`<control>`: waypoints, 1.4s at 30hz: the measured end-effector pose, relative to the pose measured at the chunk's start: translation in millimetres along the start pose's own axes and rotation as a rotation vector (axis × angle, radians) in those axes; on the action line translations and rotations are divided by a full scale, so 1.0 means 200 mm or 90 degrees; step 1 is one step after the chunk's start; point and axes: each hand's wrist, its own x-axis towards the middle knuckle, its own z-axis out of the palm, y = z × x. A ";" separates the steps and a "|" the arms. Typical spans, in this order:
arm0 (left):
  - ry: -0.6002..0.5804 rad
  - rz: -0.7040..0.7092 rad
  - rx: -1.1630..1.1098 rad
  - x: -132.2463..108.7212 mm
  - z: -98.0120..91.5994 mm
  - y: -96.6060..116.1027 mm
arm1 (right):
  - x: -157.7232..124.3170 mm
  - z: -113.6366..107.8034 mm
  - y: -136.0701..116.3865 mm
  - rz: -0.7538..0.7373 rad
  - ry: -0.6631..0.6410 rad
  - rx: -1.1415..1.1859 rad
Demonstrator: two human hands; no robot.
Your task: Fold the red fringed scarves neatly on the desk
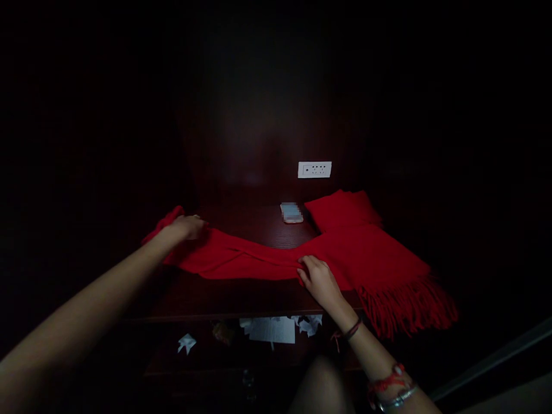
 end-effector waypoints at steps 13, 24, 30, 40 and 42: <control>-0.051 0.456 -0.159 0.13 0.05 0.63 | -0.02 0.01 0.06 0.094 0.124 0.014; 0.052 0.417 -0.166 -0.04 -0.06 0.50 | -0.07 -0.04 0.06 0.031 0.053 0.041; 0.018 0.446 -0.098 -0.16 -0.05 0.48 | -0.11 -0.09 0.06 -0.095 -0.018 0.081; -0.072 0.409 -0.132 -0.35 0.07 0.52 | -0.14 -0.13 0.06 -0.161 -0.064 0.098; -0.033 0.402 -0.125 -0.35 0.09 0.55 | -0.14 -0.13 0.06 -0.176 -0.066 0.113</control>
